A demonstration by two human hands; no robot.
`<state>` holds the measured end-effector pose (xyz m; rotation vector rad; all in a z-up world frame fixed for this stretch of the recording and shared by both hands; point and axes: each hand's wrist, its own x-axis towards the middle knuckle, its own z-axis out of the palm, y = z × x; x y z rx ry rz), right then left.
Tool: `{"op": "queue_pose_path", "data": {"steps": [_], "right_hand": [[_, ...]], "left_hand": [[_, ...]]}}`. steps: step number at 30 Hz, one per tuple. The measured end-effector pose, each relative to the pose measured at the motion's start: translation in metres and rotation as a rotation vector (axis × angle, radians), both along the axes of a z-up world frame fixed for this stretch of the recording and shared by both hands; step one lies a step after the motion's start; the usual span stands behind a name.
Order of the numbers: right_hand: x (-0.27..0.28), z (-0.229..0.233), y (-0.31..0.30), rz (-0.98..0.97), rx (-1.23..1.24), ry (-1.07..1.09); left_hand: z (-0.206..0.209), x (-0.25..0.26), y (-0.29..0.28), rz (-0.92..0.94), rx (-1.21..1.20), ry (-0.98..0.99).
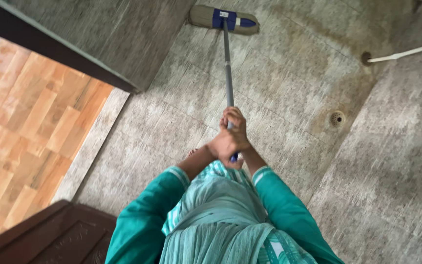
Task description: The person mops the tiled floor of a bathroom using a long-handled flat mop, moving it across the surface by hand.
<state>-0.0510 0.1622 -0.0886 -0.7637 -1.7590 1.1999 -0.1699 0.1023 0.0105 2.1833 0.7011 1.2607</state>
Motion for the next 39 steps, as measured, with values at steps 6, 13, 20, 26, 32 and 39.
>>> {"op": "queue_pose_path", "data": {"steps": [6, 13, 20, 26, 32, 39], "right_hand": [[-0.039, 0.033, 0.021, -0.021, 0.351, 0.17], [-0.066, 0.098, -0.051, -0.242, 0.217, -0.094], [-0.091, 0.067, 0.016, -0.277, 0.288, -0.017], [-0.104, 0.019, 0.148, -0.287, 0.353, -0.049], [-0.111, 0.012, 0.316, -0.255, 0.321, -0.082], [-0.128, 0.044, 0.369, -0.284, 0.154, -0.067]], "left_hand": [[0.023, -0.029, 0.022, -0.026, -0.02, 0.047], [0.071, -0.059, -0.032, -0.087, -0.103, -0.07], [0.053, -0.075, 0.034, -0.217, -0.05, -0.06], [-0.007, -0.094, 0.157, -0.233, -0.025, 0.023], [-0.04, -0.1, 0.326, -0.239, -0.062, 0.184], [-0.018, -0.115, 0.38, -0.171, -0.024, 0.146]]}}
